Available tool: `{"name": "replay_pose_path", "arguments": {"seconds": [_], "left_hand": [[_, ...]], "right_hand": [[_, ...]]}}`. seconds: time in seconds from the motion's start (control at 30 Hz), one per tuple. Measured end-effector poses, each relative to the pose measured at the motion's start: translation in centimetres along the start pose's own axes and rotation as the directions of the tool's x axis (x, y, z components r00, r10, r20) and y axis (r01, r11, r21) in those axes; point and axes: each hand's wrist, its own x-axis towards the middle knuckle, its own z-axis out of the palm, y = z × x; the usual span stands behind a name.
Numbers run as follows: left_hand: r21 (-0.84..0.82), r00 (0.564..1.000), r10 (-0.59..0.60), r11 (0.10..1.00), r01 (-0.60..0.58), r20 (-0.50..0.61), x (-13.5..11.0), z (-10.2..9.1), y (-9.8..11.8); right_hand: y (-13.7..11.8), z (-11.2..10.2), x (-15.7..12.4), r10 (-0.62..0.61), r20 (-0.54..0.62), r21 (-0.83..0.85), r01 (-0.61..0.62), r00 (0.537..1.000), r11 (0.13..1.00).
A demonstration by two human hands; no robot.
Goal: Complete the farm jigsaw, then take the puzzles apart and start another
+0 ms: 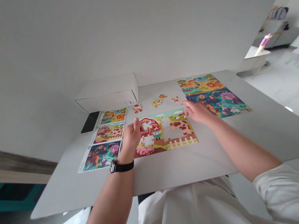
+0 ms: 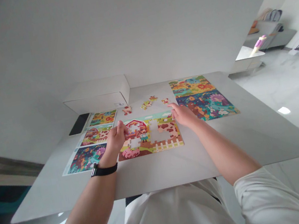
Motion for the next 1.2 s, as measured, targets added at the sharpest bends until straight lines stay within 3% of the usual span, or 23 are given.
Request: {"name": "replay_pose_path", "arguments": {"seconds": [0.27, 0.47, 0.67, 0.87, 1.0, 1.1, 1.2], "left_hand": [[0.094, 0.996, 0.085, 0.992, -0.082, -0.039, -0.1, 0.2, -0.1], [0.096, 0.995, 0.104, 0.99, -0.103, -0.003, -0.6, 0.0, 0.9], [0.085, 0.995, 0.101, 0.991, -0.102, 0.019, -0.7, -0.1, 1.4], [0.091, 0.99, 0.14, 0.986, -0.141, 0.019, -0.6, 0.0, 1.1], [0.103, 0.989, 0.144, 0.984, -0.146, 0.023, -0.7, 0.0, 1.0], [0.115, 0.988, 0.153, 0.981, -0.156, 0.037, -0.7, 0.1, 0.9], [0.13, 0.985, 0.161, 0.977, -0.167, 0.052, -0.7, 0.3, 0.8]], "right_hand": [[4.6, -0.7, 7.2, 0.221, 0.047, -0.161, -0.211, 0.974, 0.964], [5.2, 0.5, 12.1, 0.233, 0.121, -0.223, -0.202, 0.965, 0.954], [5.4, 2.2, 15.0, 0.238, 0.173, -0.245, -0.192, 0.956, 0.95], [6.1, 2.8, 16.1, 0.259, 0.184, -0.241, -0.212, 0.948, 0.947], [6.2, 2.7, 15.4, 0.262, 0.119, -0.185, -0.238, 0.958, 0.954], [5.5, 2.6, 14.0, 0.281, 0.052, 0.02, -0.283, 0.958, 0.959], [4.3, 2.2, 12.1, 0.327, 0.063, 0.301, -0.33, 0.943, 0.895]]}}
